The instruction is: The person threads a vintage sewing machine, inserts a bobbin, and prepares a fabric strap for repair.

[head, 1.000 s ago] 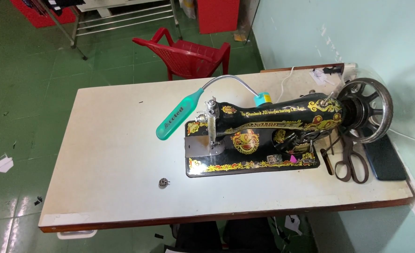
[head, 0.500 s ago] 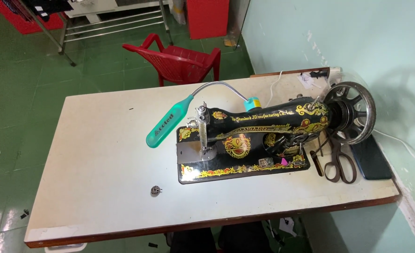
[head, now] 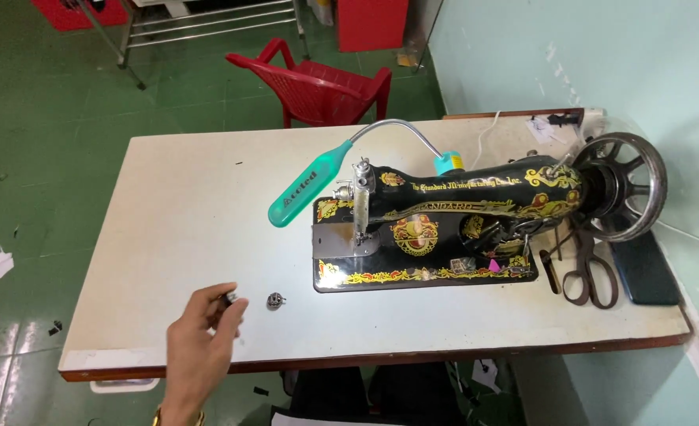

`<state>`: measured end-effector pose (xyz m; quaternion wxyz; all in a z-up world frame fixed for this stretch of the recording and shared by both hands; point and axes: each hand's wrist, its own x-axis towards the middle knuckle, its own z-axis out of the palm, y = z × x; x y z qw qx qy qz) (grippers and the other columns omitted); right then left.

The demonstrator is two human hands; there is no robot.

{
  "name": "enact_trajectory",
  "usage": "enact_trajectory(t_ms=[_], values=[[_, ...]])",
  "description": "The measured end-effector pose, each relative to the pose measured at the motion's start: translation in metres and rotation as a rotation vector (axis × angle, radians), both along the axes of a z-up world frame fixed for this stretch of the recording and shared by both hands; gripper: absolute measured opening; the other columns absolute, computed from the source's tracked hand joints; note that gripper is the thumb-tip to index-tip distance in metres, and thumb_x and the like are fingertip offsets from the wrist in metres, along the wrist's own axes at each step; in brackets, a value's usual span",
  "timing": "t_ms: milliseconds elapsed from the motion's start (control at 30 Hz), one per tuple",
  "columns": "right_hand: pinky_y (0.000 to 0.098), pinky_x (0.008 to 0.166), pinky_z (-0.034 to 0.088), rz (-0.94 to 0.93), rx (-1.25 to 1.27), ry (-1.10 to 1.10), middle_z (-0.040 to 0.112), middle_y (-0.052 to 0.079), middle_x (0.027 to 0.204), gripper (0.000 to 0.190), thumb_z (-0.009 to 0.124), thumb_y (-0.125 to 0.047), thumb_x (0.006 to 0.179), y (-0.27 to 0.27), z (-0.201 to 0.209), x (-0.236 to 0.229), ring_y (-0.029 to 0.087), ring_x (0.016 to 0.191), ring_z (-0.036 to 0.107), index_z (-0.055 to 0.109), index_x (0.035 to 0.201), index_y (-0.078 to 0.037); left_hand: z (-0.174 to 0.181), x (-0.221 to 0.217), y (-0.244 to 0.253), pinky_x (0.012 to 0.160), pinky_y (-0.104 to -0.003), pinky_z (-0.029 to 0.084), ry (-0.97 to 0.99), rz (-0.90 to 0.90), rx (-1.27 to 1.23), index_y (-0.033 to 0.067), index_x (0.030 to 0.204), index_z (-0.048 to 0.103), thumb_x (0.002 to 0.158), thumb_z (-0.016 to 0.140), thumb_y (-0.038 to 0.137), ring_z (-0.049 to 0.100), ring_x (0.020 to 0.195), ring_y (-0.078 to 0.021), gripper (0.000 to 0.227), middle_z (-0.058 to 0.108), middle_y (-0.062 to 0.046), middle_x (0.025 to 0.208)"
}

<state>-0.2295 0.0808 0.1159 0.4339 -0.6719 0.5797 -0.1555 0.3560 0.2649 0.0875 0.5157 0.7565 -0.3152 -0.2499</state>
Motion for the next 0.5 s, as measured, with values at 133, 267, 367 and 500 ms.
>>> enact_trajectory(t_ms=[133, 267, 367, 500], values=[[0.0302, 0.08, 0.053, -0.036, 0.025, 0.025, 0.079, 0.007, 0.087, 0.014, 0.073, -0.019, 0.089, 0.016, -0.028, 0.07, 0.02, 0.081, 0.069, 0.081, 0.097, -0.011, -0.032, 0.008, -0.051, 0.076, -0.028, 0.048, -0.295, -0.2, 0.216, 0.0126, 0.113, 0.074, 0.089, 0.068, 0.023, 0.06, 0.07, -0.0131, 0.027, 0.072, -0.001, 0.094], [0.0305, 0.081, 0.053, -0.075, 0.038, 0.037, 0.08, 0.007, 0.088, 0.014, 0.073, -0.019, 0.089, 0.021, -0.063, 0.13, 0.02, 0.082, 0.069, 0.081, 0.098, -0.011, -0.061, 0.019, -0.085, 0.077, -0.044, 0.051, -0.577, -0.376, 0.432, 0.013, 0.135, 0.055, 0.095, 0.063, 0.031, 0.066, 0.088, -0.0275, 0.045, 0.071, -0.005, 0.098], [0.0334, 0.051, 0.034, -0.041, 0.082, -0.322, 0.044, 0.005, 0.063, 0.021, 0.065, -0.02, 0.095, 0.009, -0.085, 0.153, 0.018, 0.054, 0.04, 0.067, 0.111, -0.006, -0.082, 0.027, -0.097, 0.065, -0.05, 0.049, -0.842, -0.399, 0.458, 0.0117, 0.1, 0.052, 0.098, 0.063, 0.037, 0.065, 0.078, -0.0371, 0.028, 0.068, -0.007, 0.092], [0.0352, 0.067, 0.041, 0.121, 0.138, -0.428, 0.05, 0.009, 0.077, 0.027, 0.052, -0.026, 0.101, 0.009, -0.078, 0.179, 0.02, 0.067, 0.044, 0.057, 0.117, -0.005, -0.091, 0.031, -0.095, 0.064, -0.049, 0.051, -0.902, -0.367, 0.473, 0.0136, 0.104, 0.058, 0.097, 0.063, 0.044, 0.064, 0.078, -0.035, 0.032, 0.063, -0.007, 0.096]])
